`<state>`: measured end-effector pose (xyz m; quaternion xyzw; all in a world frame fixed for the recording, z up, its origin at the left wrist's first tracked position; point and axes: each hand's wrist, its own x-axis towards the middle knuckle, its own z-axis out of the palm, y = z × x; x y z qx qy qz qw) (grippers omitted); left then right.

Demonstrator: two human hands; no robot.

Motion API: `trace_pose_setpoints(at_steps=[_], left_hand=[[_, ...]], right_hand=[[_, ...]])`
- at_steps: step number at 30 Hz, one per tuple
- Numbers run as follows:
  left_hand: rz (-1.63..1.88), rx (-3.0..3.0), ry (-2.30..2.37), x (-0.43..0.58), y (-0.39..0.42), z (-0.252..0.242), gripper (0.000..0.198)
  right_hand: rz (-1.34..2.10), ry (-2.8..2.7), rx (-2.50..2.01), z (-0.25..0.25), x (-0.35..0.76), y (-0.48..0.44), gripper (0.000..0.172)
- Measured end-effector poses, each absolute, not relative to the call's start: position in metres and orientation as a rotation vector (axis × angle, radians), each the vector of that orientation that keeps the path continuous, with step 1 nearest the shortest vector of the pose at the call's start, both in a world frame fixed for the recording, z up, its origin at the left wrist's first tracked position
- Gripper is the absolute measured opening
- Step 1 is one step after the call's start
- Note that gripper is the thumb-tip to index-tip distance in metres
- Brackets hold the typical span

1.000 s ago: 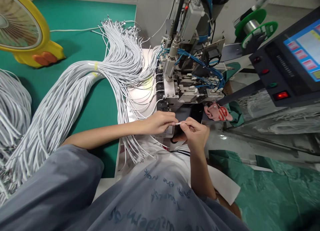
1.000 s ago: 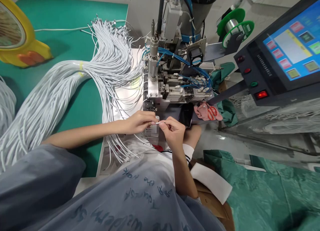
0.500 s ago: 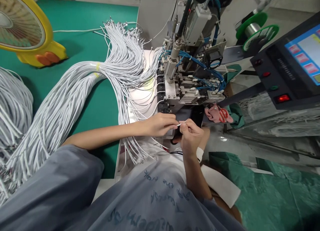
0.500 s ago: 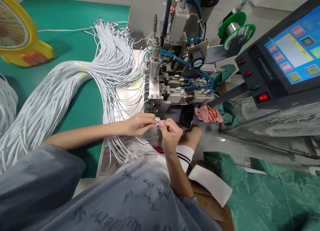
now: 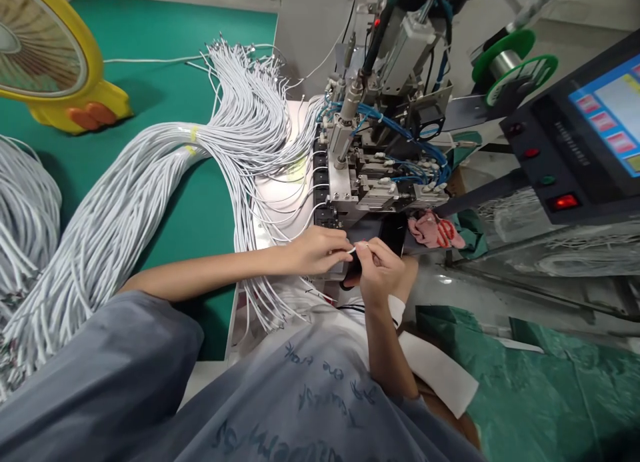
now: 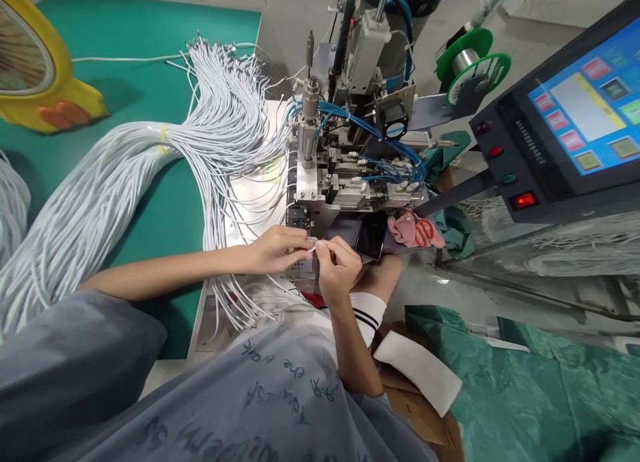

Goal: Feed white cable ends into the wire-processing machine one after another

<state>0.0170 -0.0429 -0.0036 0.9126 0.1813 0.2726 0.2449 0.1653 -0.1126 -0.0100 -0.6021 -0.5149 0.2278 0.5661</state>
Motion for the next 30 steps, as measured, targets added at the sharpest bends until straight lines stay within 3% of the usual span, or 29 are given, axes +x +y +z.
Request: trace_pose_setpoints(at_steps=[12,20,30], left_hand=[[0.151,2.750,0.866,0.012,-0.002,-0.017,0.034],[0.145,2.779,0.857,0.012,-0.002,-0.021,0.028],[0.043,2.969,0.757,0.010,0.001,-0.019,0.036]], right_hand=[[1.019,-1.228,-1.495,-0.073,0.196,-0.056,0.029],[1.218,-1.091,-1.334,-0.080,0.184,-0.046,0.026],[1.177,-1.215,-1.404,-0.087,0.187,-0.043,0.034]])
